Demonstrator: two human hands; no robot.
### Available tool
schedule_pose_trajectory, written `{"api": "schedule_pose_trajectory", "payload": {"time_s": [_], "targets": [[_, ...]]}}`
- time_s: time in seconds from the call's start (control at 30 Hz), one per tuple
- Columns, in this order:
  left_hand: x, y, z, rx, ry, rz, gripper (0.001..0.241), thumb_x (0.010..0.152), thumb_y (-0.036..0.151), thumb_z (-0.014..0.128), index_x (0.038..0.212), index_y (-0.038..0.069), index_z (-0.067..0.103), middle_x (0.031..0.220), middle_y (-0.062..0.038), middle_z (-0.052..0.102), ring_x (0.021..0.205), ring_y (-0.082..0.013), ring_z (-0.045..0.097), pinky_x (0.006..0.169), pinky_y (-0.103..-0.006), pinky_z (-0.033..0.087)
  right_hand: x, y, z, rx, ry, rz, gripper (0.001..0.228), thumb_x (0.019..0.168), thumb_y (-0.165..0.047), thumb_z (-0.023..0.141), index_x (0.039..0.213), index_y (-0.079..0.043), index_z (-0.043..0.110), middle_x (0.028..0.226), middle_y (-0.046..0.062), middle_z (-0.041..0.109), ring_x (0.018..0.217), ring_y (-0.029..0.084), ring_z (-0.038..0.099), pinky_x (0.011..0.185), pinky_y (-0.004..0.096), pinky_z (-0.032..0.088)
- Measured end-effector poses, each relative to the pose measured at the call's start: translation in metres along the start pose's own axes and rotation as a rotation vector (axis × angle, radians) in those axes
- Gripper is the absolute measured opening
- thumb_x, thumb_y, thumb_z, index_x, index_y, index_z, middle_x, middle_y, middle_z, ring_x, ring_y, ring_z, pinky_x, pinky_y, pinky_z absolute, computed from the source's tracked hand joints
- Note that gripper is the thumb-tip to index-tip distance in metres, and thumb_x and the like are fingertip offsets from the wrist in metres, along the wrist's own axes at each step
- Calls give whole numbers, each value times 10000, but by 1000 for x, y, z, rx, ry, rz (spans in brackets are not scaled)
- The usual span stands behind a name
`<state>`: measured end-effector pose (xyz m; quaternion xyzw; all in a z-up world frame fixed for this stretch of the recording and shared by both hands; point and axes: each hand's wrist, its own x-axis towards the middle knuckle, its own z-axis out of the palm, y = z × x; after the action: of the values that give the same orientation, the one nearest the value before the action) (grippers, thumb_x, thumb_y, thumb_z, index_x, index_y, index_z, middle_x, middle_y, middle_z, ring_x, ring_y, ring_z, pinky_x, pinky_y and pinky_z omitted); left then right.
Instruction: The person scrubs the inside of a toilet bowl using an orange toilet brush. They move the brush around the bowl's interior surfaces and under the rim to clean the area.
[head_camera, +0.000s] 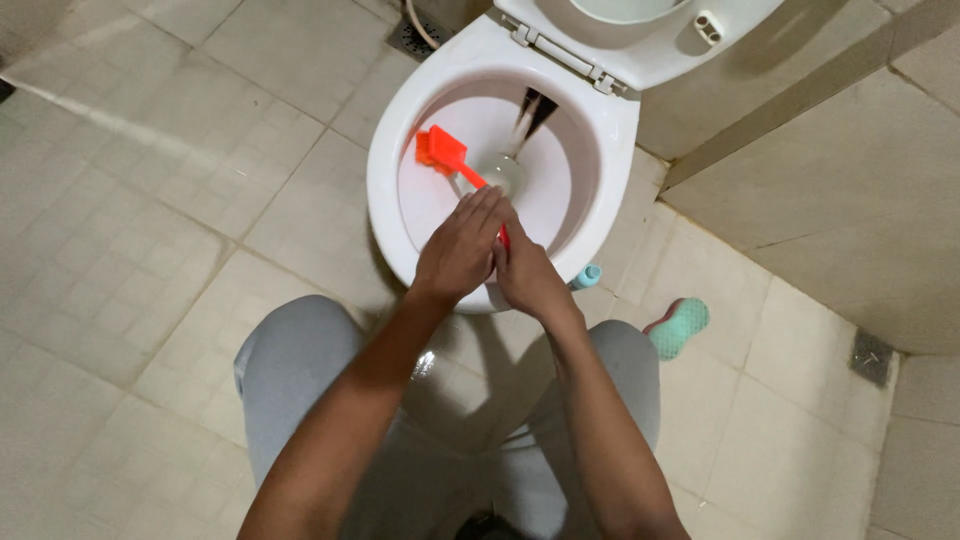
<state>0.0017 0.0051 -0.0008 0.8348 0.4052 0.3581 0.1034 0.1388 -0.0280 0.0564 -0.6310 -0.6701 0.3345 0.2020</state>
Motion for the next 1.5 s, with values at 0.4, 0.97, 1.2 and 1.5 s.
{"api": "schedule_pose_trajectory", "payload": {"time_s": [0.4, 0.97, 1.2, 1.5], "targets": [[1, 5, -10, 0, -17, -7, 642, 805, 6, 609, 1433, -59, 495, 1491, -239, 523, 1439, -381, 456, 1214, -465, 336, -12, -1, 4, 33, -136, 72, 655, 1038, -236, 397, 1614, -109, 110, 1117, 327, 702, 1033, 494, 692, 965, 532, 504], [-1, -4, 3, 44, 12, 32, 503, 787, -55, 611, 1288, -15, 622, 1374, -205, 624, 1355, -377, 539, 1156, -467, 416, -21, 22, 5, 42, -43, 5, 629, 1019, -223, 504, 1577, -60, 265, 1146, 321, 685, 1081, 488, 661, 947, 521, 504], [7, 10, -19, -88, -150, -93, 317, 857, 29, 619, 1172, 22, 658, 1227, -154, 675, 1284, -351, 588, 1096, -429, 496, -58, -25, 3, -412, 230, -67, 506, 1008, -149, 522, 1500, -62, 441, 1030, 189, 643, 758, 382, 694, 665, 489, 566], [3, -1, 1, 40, -42, -49, 513, 746, -37, 700, 1252, 22, 638, 1407, -168, 609, 1371, -368, 500, 1097, -435, 460, -17, -22, 1, -139, 195, 53, 464, 1016, -220, 487, 1457, -77, 505, 927, 266, 683, 875, 470, 658, 767, 567, 512]]}}
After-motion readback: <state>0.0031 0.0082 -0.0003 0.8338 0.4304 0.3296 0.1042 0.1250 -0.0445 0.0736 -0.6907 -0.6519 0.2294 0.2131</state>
